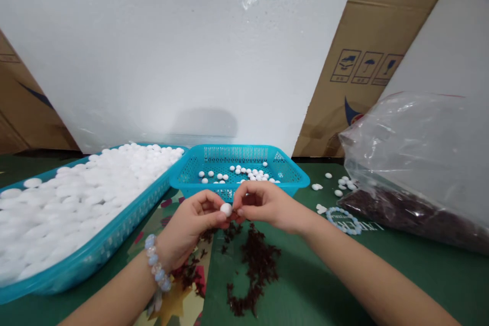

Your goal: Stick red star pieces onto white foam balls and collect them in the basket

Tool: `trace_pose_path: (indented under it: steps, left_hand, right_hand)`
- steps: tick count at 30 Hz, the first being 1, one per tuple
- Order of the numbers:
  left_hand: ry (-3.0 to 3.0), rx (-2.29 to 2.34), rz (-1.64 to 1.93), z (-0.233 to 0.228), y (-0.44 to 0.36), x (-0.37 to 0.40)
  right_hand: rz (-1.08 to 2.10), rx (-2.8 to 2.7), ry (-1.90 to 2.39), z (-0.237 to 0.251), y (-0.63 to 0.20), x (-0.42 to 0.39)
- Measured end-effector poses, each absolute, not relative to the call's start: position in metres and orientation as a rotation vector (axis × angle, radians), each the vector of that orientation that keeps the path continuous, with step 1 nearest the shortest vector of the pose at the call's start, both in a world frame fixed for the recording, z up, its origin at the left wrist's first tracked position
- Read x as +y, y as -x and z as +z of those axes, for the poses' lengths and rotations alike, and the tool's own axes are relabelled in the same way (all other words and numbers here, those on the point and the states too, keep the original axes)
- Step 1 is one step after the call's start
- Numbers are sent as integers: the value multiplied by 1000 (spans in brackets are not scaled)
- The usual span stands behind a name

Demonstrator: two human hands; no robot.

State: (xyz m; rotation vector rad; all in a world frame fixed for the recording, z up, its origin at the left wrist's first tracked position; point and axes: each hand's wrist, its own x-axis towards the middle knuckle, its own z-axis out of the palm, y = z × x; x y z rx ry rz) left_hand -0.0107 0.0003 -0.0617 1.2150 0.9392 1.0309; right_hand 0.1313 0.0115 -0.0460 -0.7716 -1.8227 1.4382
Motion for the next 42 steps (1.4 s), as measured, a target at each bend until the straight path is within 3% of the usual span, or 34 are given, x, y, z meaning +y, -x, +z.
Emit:
trace_pose_path:
  steps: [9,42]
  left_hand:
    - [-1188,932,928,-75,-3,-2]
    - [-1173,949,1057,-77,1,0]
  right_hand:
    - [1630,-1923,866,-48,-146,19]
    - [1485,-1968,835,-48,-141,14]
